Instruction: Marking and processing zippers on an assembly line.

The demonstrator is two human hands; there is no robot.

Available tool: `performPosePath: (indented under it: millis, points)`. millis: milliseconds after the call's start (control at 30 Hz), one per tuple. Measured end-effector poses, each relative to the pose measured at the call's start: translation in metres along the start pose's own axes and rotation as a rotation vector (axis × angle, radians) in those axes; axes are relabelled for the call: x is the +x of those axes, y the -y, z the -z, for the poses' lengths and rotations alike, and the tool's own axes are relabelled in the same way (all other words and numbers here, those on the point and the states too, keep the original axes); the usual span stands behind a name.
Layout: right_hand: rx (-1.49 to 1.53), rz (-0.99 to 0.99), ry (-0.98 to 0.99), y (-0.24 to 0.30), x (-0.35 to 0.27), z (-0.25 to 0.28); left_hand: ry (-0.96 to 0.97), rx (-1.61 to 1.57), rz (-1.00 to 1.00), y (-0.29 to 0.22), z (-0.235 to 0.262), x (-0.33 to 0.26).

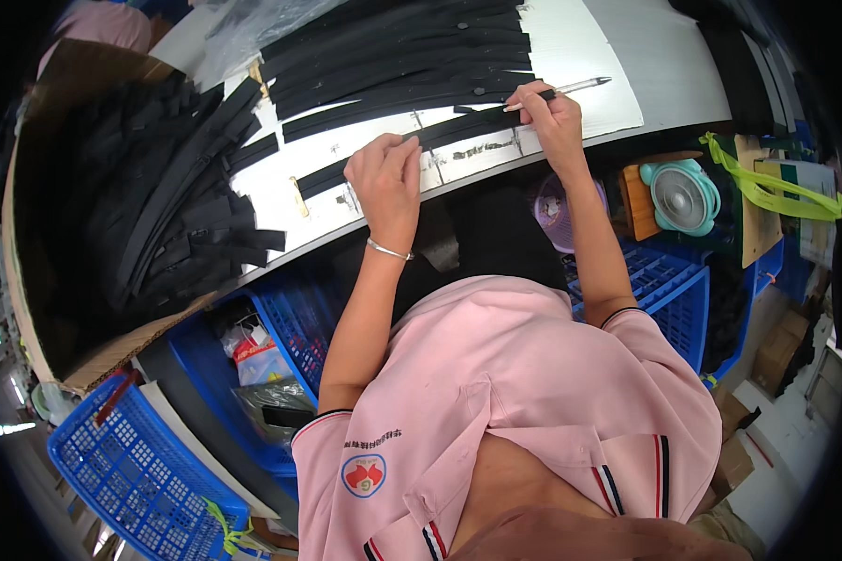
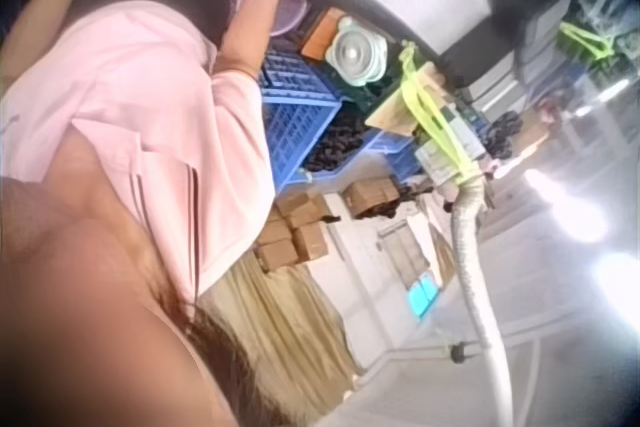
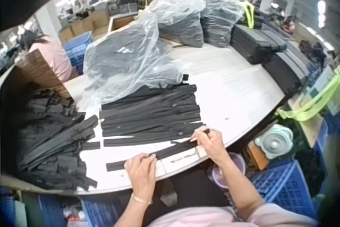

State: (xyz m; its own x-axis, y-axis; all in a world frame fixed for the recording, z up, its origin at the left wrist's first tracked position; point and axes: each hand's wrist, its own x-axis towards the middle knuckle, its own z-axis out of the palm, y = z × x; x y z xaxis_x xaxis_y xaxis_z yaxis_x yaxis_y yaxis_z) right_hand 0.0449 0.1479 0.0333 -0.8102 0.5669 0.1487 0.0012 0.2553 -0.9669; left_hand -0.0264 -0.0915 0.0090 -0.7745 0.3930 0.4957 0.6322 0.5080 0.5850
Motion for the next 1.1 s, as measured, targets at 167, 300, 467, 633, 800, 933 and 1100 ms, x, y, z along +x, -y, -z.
performPosePath:
  millis: [167, 300, 467, 633, 800, 933, 1100]
  points:
    - [0.020, -0.031, 0.066, -0.014, 0.001, 0.009, 0.041, 0.030, -0.028, -0.012, -0.002, 0.011]
    - [0.065, -0.070, 0.066, -0.014, 0.002, 0.010, 0.134, -0.147, -0.166, -0.028, -0.031, 0.043]
    - [0.101, -0.056, 0.036, -0.016, 0.004, 0.007, 0.261, -0.139, -0.185, -0.021, -0.072, 0.089]
    - [0.064, -0.047, 0.050, -0.009, 0.002, 0.006, 0.203, -0.228, -0.047, -0.016, -0.079, 0.106]
    - [0.019, -0.001, 0.022, -0.020, 0.002, 0.009, 0.236, -0.244, -0.173, -0.048, -0.067, 0.061]
    - [-0.028, 0.068, 0.026, -0.022, 0.002, 0.005, 0.179, -0.192, -0.184, -0.047, -0.075, 0.047]
    - [-0.091, 0.099, 0.009, -0.018, -0.001, 0.003, 0.139, -0.165, -0.213, -0.049, -0.077, 0.044]
